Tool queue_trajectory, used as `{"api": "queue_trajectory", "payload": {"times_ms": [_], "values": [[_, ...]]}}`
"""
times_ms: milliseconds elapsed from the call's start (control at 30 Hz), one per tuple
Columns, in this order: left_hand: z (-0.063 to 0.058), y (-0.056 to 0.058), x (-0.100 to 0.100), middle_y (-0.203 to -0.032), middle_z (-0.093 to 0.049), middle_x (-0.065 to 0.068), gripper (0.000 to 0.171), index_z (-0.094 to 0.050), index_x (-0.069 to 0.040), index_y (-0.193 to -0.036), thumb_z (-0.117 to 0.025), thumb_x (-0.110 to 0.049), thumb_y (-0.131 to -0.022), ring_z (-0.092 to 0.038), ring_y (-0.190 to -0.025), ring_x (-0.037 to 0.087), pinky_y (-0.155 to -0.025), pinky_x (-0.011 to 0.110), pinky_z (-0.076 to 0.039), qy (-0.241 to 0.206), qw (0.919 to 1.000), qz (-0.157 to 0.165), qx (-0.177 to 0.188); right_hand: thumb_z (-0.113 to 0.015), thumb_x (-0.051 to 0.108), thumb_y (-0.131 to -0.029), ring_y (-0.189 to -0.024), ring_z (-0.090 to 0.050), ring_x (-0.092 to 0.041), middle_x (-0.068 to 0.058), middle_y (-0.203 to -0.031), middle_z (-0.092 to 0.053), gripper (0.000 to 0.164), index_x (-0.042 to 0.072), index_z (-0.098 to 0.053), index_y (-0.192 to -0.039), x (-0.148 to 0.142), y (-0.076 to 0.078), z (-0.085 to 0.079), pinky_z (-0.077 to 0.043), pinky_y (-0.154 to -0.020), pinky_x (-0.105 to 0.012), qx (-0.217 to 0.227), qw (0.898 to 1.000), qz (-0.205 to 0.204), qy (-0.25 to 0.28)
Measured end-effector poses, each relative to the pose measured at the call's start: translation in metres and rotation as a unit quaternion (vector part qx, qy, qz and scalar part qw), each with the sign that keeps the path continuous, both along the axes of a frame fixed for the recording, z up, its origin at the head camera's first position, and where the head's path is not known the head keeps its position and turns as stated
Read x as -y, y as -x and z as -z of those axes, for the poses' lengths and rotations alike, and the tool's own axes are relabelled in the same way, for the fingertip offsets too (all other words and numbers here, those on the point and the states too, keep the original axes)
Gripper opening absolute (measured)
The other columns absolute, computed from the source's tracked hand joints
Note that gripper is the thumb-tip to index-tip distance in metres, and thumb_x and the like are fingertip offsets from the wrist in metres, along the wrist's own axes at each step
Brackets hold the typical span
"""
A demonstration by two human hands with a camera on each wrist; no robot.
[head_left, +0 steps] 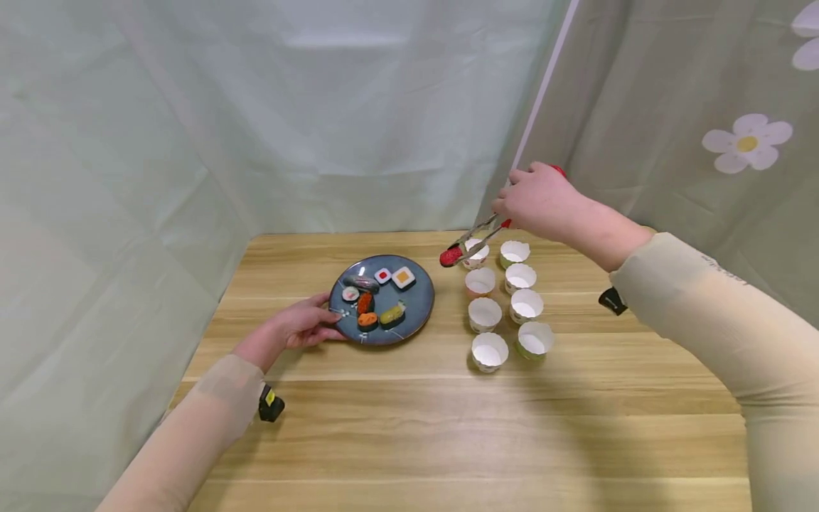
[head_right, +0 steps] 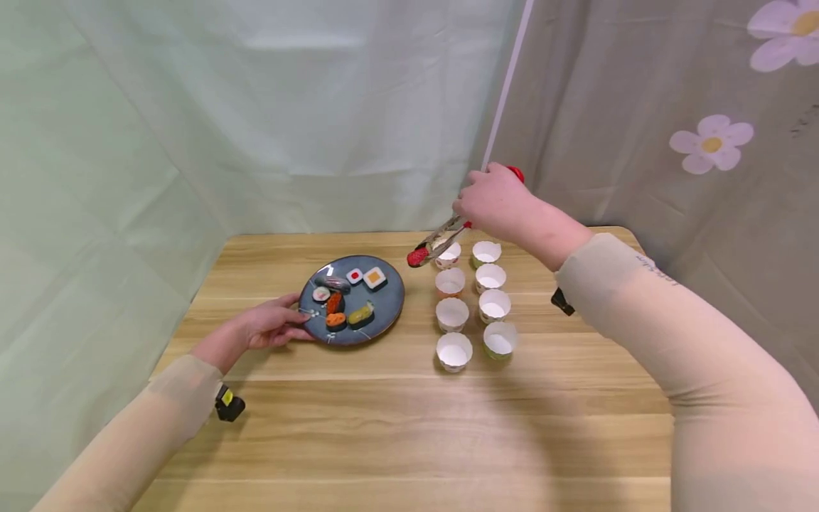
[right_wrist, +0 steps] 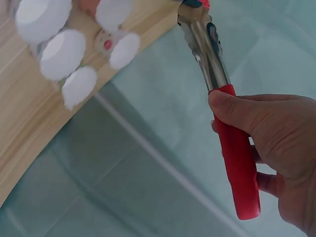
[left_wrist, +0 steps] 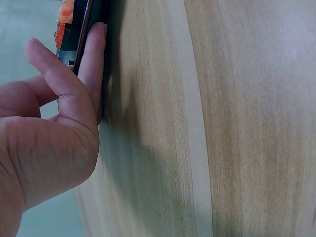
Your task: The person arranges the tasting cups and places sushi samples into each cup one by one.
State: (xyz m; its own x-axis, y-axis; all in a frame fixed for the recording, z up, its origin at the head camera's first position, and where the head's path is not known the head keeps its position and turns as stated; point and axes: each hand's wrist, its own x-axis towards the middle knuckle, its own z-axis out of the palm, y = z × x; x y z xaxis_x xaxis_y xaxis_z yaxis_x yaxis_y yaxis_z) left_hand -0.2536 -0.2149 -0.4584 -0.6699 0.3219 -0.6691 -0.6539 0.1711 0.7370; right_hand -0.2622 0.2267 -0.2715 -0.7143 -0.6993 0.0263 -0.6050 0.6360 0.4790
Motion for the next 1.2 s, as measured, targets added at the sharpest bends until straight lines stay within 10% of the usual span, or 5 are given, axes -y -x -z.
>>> {"api": "queue_trajectory", "payload": {"times_ms": [600, 1200], "values": [[0.001, -0.003, 0.005, -0.103, -0.075, 0.019, 0.079, 0.0, -0.024, -0.166, -0.051, -0.01, -0.108, -0.076, -0.082, 0.021, -0.054, 0.019, -0.055, -0.004, 1.0, 0.001, -0.004, -0.082, 0.009, -0.081, -0.085, -0.056, -0.032, -0.008, -0.094, -0.072, 0.021, 0.011, -0.075, -0.101, -0.074, 0.009, -0.008, -0.044, -0.067, -0.046, 0.032, 0.993, 0.114, -0.027], [-0.001, -0.003, 0.004, -0.102, -0.075, 0.018, 0.079, -0.001, -0.024, -0.166, -0.053, -0.013, -0.108, -0.076, -0.081, 0.019, -0.055, 0.017, -0.054, 0.015, 0.9999, -0.002, -0.005, -0.082, 0.004, -0.084, -0.09, -0.054, -0.03, -0.004, -0.088, -0.071, 0.012, 0.013, -0.074, -0.085, -0.058, 0.026, 0.02, -0.047, -0.081, -0.05, 0.04, 0.984, 0.135, -0.108]]}}
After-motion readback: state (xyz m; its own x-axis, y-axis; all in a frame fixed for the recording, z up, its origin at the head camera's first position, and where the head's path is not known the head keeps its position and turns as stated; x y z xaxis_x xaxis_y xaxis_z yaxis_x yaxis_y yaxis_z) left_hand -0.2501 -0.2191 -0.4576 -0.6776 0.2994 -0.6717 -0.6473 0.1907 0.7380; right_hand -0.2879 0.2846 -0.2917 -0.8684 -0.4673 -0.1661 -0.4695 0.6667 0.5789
